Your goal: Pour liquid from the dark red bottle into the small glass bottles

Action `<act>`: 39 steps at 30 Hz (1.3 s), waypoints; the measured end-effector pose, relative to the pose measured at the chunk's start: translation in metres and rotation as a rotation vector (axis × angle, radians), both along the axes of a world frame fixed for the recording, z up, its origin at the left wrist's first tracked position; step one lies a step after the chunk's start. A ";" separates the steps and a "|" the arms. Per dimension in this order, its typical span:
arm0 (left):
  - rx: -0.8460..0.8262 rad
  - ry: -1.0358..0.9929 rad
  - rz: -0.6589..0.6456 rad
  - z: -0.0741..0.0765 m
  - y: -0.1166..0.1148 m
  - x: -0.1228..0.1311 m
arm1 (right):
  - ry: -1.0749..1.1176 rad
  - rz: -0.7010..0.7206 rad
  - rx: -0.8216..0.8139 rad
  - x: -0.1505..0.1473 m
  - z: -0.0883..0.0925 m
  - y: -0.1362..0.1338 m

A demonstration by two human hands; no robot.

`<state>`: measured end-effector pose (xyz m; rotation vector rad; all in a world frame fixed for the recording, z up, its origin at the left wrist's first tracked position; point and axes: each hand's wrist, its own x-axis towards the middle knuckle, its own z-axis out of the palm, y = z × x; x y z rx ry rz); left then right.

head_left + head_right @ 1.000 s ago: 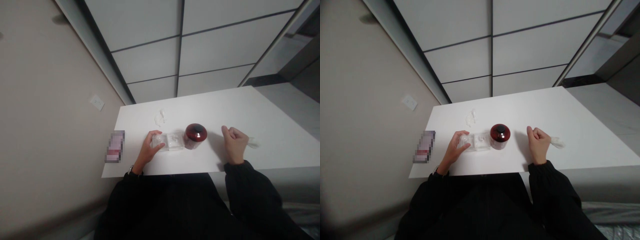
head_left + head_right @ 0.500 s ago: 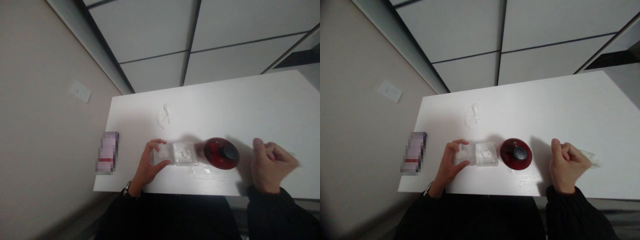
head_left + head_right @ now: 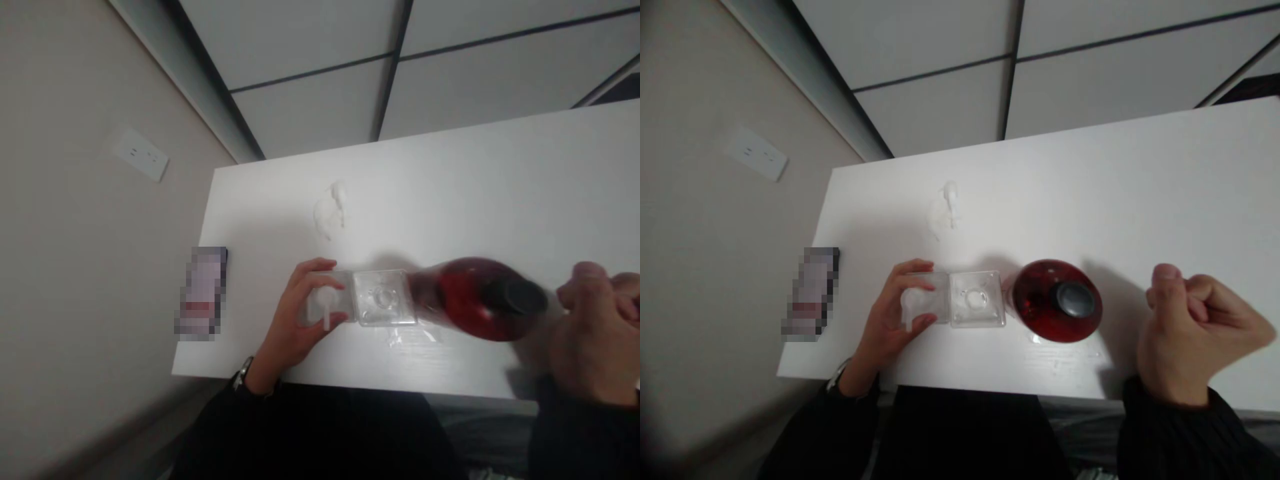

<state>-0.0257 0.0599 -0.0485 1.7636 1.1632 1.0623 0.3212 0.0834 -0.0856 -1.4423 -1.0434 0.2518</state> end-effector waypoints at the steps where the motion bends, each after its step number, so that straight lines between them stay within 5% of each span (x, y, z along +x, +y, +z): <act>1: 0.015 0.029 -0.015 0.000 0.001 0.000 | -0.002 -0.071 0.098 0.000 0.001 0.002; 8: 0.148 0.085 -0.015 -0.007 0.003 -0.003 | 0.091 0.125 0.395 -0.007 0.043 0.014; 13: 0.095 0.043 0.030 -0.011 0.011 -0.006 | 0.114 0.263 0.311 -0.001 0.073 0.076; 17: 0.073 0.107 0.011 -0.008 0.014 -0.010 | 0.156 0.326 0.195 -0.004 0.061 0.138; 20: 0.057 0.107 0.007 -0.006 0.012 -0.011 | 0.142 0.372 0.164 -0.012 0.038 0.158; 23: 0.041 0.094 -0.026 -0.008 0.012 -0.011 | 0.105 0.453 0.169 -0.014 0.026 0.156; 27: 0.041 0.039 -0.012 -0.009 0.012 -0.011 | 0.178 0.530 0.251 -0.006 0.035 0.149; 32: 0.058 0.047 -0.028 -0.007 0.010 -0.011 | 0.286 0.466 0.410 0.005 0.044 0.151; 39: 0.038 0.052 -0.043 -0.003 0.009 -0.009 | 0.262 0.420 0.348 -0.003 0.039 0.147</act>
